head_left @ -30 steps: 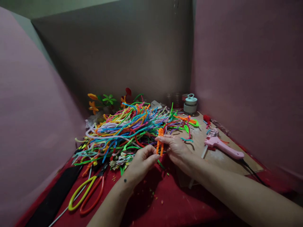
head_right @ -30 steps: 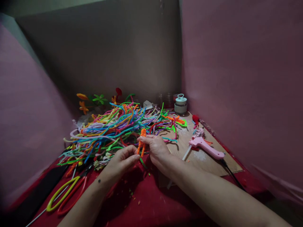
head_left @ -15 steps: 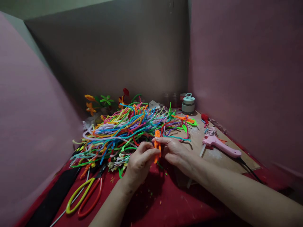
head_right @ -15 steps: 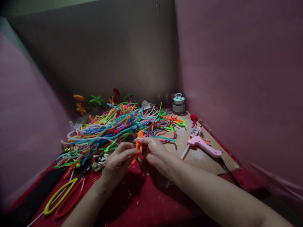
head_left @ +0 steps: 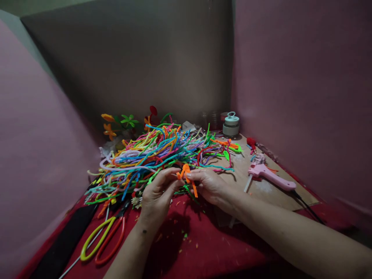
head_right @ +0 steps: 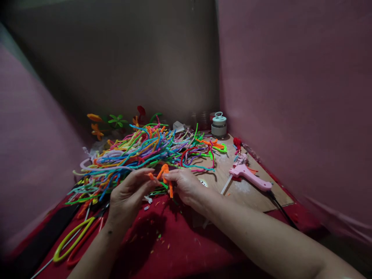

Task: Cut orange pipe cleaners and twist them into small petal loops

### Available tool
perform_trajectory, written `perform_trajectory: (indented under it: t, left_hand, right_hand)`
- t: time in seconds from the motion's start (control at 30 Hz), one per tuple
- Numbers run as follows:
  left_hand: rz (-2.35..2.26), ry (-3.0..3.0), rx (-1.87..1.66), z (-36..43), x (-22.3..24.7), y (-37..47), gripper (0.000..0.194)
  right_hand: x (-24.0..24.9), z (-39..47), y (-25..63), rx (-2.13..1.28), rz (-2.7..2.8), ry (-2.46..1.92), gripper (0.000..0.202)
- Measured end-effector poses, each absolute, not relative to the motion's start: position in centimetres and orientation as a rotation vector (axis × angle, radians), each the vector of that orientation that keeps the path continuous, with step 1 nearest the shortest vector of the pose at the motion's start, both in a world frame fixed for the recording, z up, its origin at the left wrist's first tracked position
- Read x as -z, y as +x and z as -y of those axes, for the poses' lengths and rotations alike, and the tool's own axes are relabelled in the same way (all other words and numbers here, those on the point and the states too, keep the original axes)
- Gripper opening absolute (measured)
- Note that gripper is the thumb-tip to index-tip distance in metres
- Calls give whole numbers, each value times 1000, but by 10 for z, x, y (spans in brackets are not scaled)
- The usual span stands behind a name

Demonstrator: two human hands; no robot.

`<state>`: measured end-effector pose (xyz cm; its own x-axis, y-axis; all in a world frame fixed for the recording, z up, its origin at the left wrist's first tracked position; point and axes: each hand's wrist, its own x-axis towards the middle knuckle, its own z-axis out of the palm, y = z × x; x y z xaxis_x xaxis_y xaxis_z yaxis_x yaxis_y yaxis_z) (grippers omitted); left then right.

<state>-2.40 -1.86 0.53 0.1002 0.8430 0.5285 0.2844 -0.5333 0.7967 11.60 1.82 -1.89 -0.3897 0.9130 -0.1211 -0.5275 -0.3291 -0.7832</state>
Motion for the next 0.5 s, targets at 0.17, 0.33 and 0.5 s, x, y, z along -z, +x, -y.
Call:
perform_trajectory:
  t: [0.17,0.33,0.5]
  left_hand:
    - [-1153,2169,-1435,15,-3,-33,17]
    - [-1301,2634,-1120,11,1,-35,20]
    - [-1433,2738,-960,11,4,-31,18]
  right_hand:
    - [19,-18,117,-1799,909,-727,4]
    - [19,-19,118,-1693,1025,-804,6]
    - [18,-18,119,-1557,1160,-908,6]
